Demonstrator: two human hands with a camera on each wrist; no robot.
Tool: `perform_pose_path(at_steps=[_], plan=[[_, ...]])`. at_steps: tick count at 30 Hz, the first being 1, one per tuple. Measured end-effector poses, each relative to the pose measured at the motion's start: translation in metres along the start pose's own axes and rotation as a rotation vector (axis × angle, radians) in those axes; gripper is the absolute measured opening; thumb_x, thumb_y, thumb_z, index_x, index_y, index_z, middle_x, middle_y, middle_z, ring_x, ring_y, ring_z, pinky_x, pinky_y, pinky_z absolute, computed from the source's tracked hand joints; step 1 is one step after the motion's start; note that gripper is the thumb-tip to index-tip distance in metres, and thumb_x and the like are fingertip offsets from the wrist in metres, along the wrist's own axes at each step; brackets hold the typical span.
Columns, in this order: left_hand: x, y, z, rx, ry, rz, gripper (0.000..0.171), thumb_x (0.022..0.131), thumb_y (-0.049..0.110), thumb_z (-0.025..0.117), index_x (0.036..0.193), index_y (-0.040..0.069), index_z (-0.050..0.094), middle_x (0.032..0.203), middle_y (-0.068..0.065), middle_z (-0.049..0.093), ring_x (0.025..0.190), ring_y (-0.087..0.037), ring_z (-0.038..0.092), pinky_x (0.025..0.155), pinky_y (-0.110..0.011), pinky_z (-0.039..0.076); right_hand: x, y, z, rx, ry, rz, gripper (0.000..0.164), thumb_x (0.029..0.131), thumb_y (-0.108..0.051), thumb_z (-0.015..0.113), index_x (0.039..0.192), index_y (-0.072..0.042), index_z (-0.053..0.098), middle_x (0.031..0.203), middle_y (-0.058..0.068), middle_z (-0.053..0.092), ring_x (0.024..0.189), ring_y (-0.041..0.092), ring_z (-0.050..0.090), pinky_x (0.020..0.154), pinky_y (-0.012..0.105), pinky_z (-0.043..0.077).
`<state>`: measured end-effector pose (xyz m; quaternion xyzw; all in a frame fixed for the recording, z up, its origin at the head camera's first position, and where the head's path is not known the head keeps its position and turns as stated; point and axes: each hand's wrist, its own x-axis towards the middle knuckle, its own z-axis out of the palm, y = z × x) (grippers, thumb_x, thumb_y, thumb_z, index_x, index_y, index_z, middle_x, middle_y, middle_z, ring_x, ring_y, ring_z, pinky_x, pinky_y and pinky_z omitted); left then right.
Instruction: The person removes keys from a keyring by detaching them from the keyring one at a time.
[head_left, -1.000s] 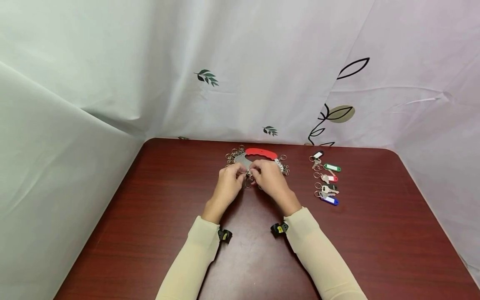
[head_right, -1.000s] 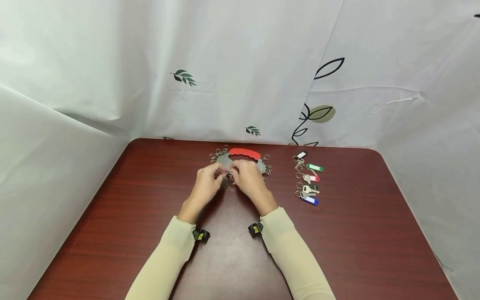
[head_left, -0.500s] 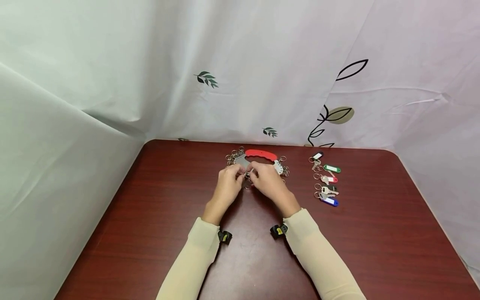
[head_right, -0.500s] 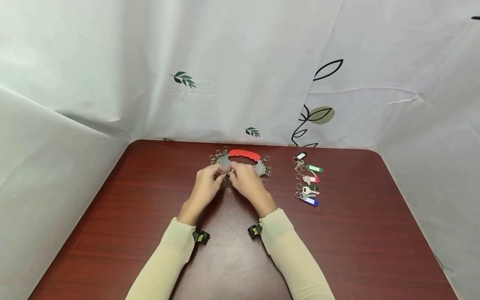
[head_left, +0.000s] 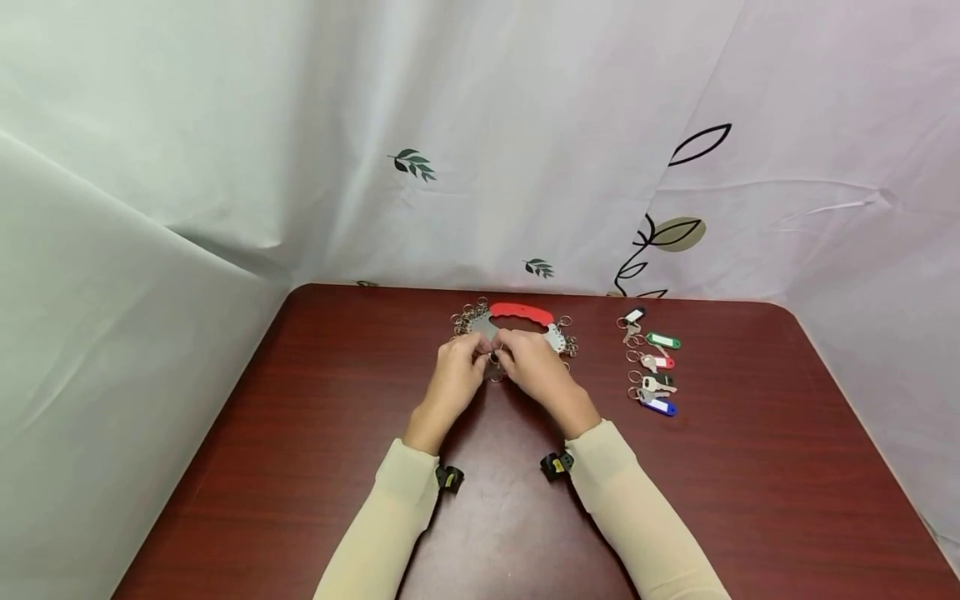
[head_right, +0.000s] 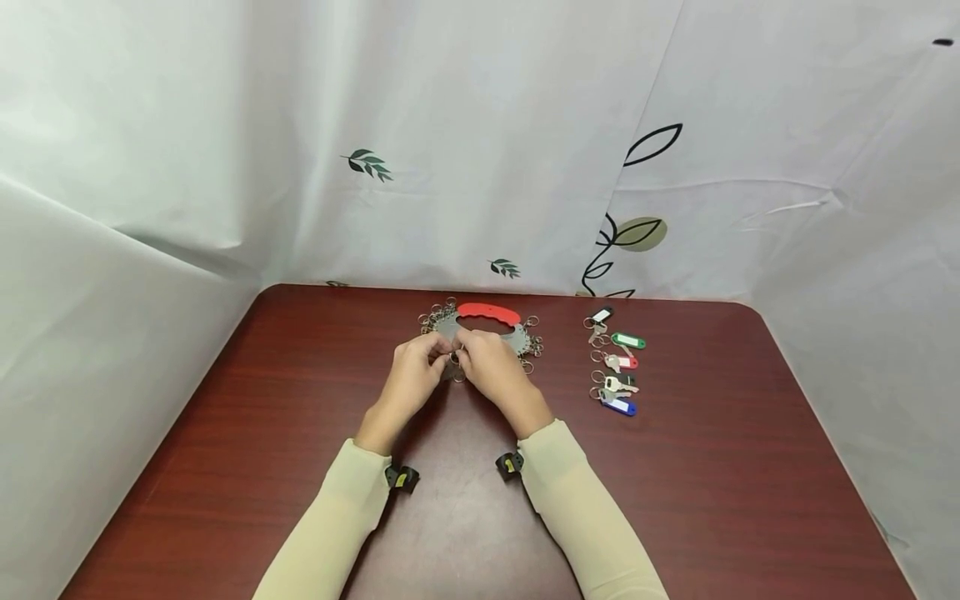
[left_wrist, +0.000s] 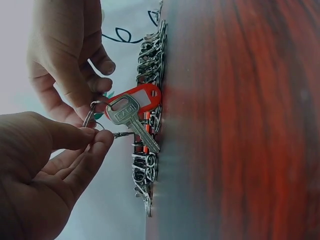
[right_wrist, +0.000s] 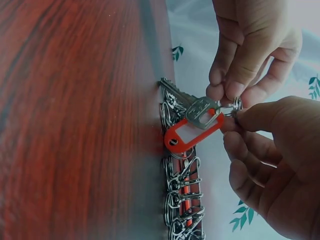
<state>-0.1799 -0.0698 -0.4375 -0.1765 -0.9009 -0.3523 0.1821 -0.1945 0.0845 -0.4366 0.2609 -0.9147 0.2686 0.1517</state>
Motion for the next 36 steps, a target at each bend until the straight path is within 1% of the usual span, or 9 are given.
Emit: perform_pose_path(at_steps=[9,15,21,25,30,33,36], plan=[[-0.0013,-0.0006,0.0010,-0.006,-0.001,-0.019,0.013,0.078,-0.006,0.069,0.084,0.005,0.067,0.080,-0.009,0.071,0.077,-0.021,0.064,0.069,-0.036,0.056,-0.0018,0.0002,0.0036,-0.008,0.063,0.033,0.006,0.084,-0.007,0.066,0.084,-0.013,0.069,0.073,-0.001,0.067,0.061,0.013,0.055,0.057,0.032,0.050],[-0.0021,-0.0014,0.0013,-0.014,0.007,-0.027,0.013,0.078,-0.006,0.069,0.084,0.005,0.067,0.079,-0.010,0.071,0.075,-0.020,0.065,0.066,-0.035,0.057,-0.0021,0.0009,0.0062,0.023,0.119,0.041,0.009,0.082,-0.003,0.064,0.081,-0.011,0.067,0.068,-0.001,0.065,0.058,0.012,0.054,0.054,0.031,0.050],[-0.0018,-0.0015,0.0015,-0.031,0.000,-0.050,0.012,0.078,-0.005,0.069,0.084,0.004,0.066,0.078,-0.010,0.071,0.073,-0.018,0.065,0.065,-0.034,0.057,-0.0013,0.0010,0.0065,0.059,0.139,0.058,0.009,0.083,-0.003,0.062,0.081,-0.011,0.067,0.067,-0.001,0.064,0.058,0.011,0.055,0.053,0.028,0.049],[-0.0017,-0.0007,0.0017,-0.035,-0.009,-0.067,0.013,0.078,-0.005,0.070,0.086,0.004,0.066,0.078,-0.010,0.071,0.073,-0.018,0.065,0.066,-0.034,0.057,-0.0010,-0.0001,0.0063,0.070,0.165,0.069,0.008,0.082,-0.003,0.063,0.080,-0.010,0.067,0.066,-0.001,0.064,0.058,0.011,0.056,0.054,0.029,0.051],[-0.0015,0.0001,0.0021,-0.032,-0.019,-0.077,0.013,0.080,-0.004,0.071,0.088,0.004,0.066,0.078,-0.007,0.071,0.073,-0.017,0.065,0.066,-0.033,0.058,-0.0005,-0.0012,0.0085,0.090,0.202,0.114,0.007,0.079,-0.002,0.063,0.080,-0.008,0.066,0.065,0.001,0.066,0.058,0.012,0.058,0.055,0.031,0.053],[-0.0011,0.0001,0.0023,-0.027,-0.020,-0.070,0.012,0.080,-0.004,0.070,0.088,0.004,0.066,0.077,-0.007,0.071,0.072,-0.017,0.065,0.065,-0.033,0.057,0.0001,-0.0015,0.0093,0.108,0.198,0.153,0.007,0.079,-0.002,0.062,0.081,-0.007,0.066,0.064,0.001,0.065,0.058,0.011,0.058,0.056,0.032,0.053],[-0.0007,-0.0002,0.0025,-0.022,-0.021,-0.062,0.013,0.080,-0.004,0.070,0.088,0.005,0.065,0.077,-0.007,0.071,0.072,-0.017,0.065,0.065,-0.034,0.057,0.0005,-0.0015,0.0087,0.117,0.157,0.169,0.013,0.081,-0.001,0.060,0.087,-0.007,0.069,0.062,0.001,0.064,0.053,0.010,0.057,0.053,0.031,0.052]])
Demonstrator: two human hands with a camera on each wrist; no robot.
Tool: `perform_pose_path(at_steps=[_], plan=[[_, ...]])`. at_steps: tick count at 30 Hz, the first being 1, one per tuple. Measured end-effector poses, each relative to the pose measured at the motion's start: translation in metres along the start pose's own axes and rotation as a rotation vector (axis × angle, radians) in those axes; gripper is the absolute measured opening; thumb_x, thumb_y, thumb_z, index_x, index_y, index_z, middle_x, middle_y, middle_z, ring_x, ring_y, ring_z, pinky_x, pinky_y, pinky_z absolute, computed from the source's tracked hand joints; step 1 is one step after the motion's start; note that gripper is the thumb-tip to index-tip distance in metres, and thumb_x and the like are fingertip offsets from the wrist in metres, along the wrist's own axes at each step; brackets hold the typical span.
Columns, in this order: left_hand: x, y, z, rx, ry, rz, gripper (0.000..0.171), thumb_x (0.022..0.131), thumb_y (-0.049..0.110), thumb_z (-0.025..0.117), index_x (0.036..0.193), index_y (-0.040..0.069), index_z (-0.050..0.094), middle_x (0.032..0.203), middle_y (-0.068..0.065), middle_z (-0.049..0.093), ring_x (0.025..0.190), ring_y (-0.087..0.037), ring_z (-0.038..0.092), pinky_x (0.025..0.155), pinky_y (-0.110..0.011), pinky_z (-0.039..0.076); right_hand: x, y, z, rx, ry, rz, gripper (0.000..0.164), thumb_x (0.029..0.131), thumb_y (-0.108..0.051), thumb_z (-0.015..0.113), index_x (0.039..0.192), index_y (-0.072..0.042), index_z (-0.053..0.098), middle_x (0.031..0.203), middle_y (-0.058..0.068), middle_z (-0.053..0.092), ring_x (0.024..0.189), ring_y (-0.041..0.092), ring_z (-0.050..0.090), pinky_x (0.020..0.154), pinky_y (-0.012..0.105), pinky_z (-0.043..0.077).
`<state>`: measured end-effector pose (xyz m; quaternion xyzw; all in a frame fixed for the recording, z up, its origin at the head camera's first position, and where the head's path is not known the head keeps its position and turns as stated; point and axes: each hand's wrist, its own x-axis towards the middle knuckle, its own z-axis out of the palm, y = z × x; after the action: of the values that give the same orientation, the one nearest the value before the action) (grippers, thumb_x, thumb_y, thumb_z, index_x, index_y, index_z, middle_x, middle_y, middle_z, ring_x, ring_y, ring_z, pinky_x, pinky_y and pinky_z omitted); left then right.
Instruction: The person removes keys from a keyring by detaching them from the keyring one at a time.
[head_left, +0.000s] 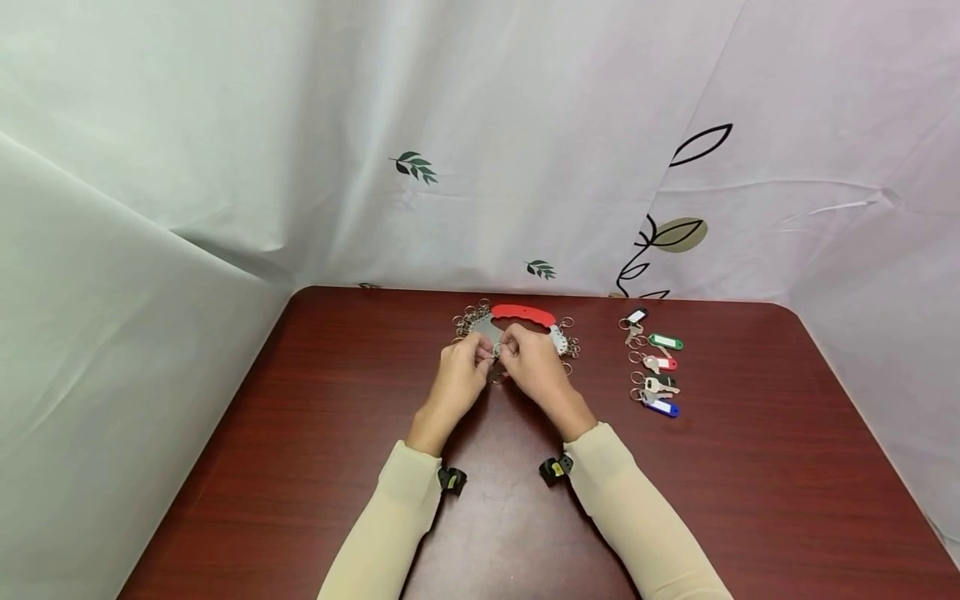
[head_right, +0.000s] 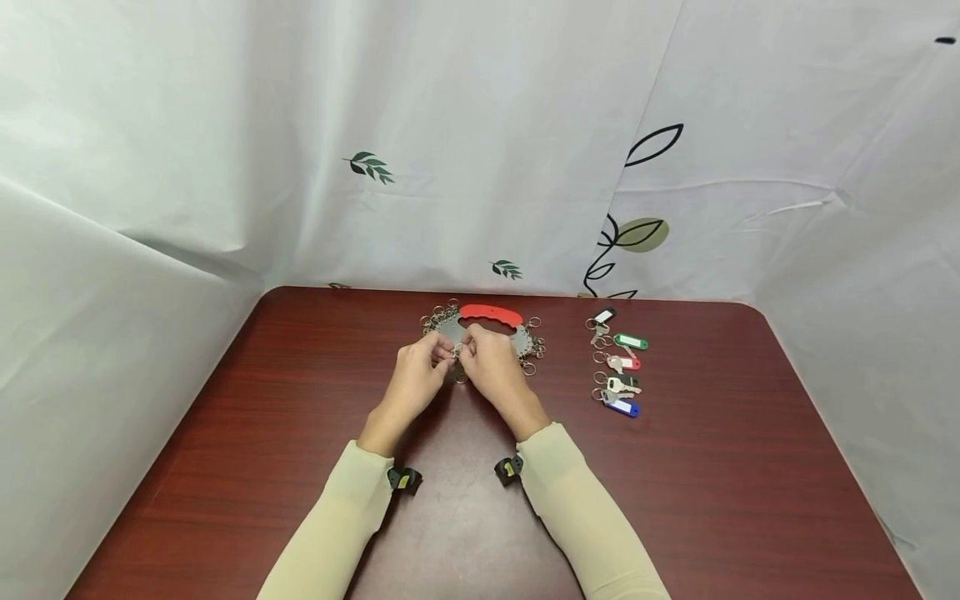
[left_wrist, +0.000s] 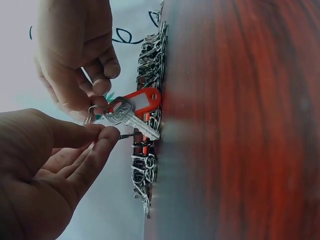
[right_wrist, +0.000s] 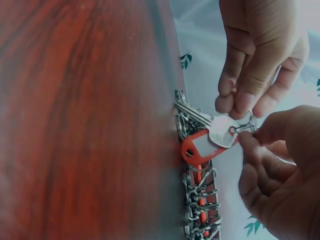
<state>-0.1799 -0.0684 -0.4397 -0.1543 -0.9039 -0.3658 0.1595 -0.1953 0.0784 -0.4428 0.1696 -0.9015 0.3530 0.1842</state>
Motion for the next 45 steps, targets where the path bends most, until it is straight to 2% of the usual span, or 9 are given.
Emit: perform_pose_path(at_steps=[4,7,12,19,27,36,45], plan=[[0.0006,-0.0005,0.0002,-0.005,-0.009,0.005,0.015,0.080,-0.005,0.070,0.089,0.005,0.065,0.079,-0.008,0.072,0.074,-0.018,0.066,0.068,-0.034,0.057,0.0004,0.0001,-0.0024,-0.060,-0.072,-0.017,0.021,0.082,-0.001,0.058,0.095,-0.010,0.072,0.073,0.003,0.070,0.053,0.011,0.055,0.054,0.032,0.050],[0.0009,-0.0008,0.0000,-0.008,-0.013,0.008,0.015,0.079,-0.006,0.069,0.090,0.004,0.065,0.081,-0.009,0.072,0.076,-0.018,0.066,0.069,-0.034,0.058,0.0003,0.0005,-0.0035,-0.116,-0.103,-0.028,0.017,0.082,-0.003,0.059,0.090,-0.012,0.071,0.081,0.003,0.071,0.061,0.014,0.056,0.059,0.034,0.051],[0.0011,-0.0001,-0.0014,-0.003,-0.011,0.018,0.015,0.079,-0.006,0.070,0.089,0.004,0.065,0.081,-0.010,0.072,0.077,-0.019,0.066,0.069,-0.035,0.058,-0.0001,0.0008,-0.0039,-0.122,-0.137,-0.049,0.010,0.082,-0.004,0.062,0.087,-0.011,0.067,0.080,0.003,0.067,0.068,0.015,0.058,0.063,0.035,0.053],[0.0010,0.0006,-0.0025,0.019,0.010,0.055,0.012,0.079,-0.004,0.072,0.084,0.005,0.065,0.079,-0.009,0.071,0.075,-0.019,0.066,0.067,-0.034,0.057,0.0000,-0.0001,-0.0054,-0.119,-0.164,-0.083,0.012,0.084,-0.004,0.063,0.092,-0.012,0.067,0.083,0.004,0.066,0.069,0.017,0.056,0.064,0.036,0.051],[0.0002,-0.0008,-0.0034,0.041,0.042,0.105,0.011,0.077,-0.006,0.073,0.081,0.003,0.069,0.083,-0.010,0.071,0.078,-0.020,0.066,0.068,-0.034,0.057,0.0006,0.0022,-0.0063,-0.088,-0.158,-0.147,0.006,0.086,-0.007,0.069,0.089,-0.011,0.070,0.083,0.004,0.068,0.071,0.015,0.059,0.065,0.034,0.053],[-0.0003,-0.0008,-0.0038,0.046,0.052,0.104,0.010,0.077,-0.006,0.073,0.080,0.002,0.069,0.083,-0.010,0.071,0.080,-0.022,0.066,0.070,-0.036,0.057,-0.0002,0.0003,-0.0093,-0.106,-0.118,-0.214,0.004,0.085,-0.012,0.072,0.087,-0.009,0.070,0.077,0.002,0.066,0.067,0.015,0.058,0.063,0.035,0.052],[-0.0002,-0.0010,-0.0056,0.047,0.016,0.061,0.009,0.079,-0.005,0.072,0.081,0.002,0.069,0.083,-0.011,0.071,0.080,-0.022,0.066,0.070,-0.037,0.057,0.0002,0.0010,-0.0067,-0.123,-0.073,-0.173,0.004,0.083,-0.013,0.072,0.082,-0.009,0.071,0.074,0.001,0.069,0.064,0.013,0.061,0.060,0.032,0.053]])
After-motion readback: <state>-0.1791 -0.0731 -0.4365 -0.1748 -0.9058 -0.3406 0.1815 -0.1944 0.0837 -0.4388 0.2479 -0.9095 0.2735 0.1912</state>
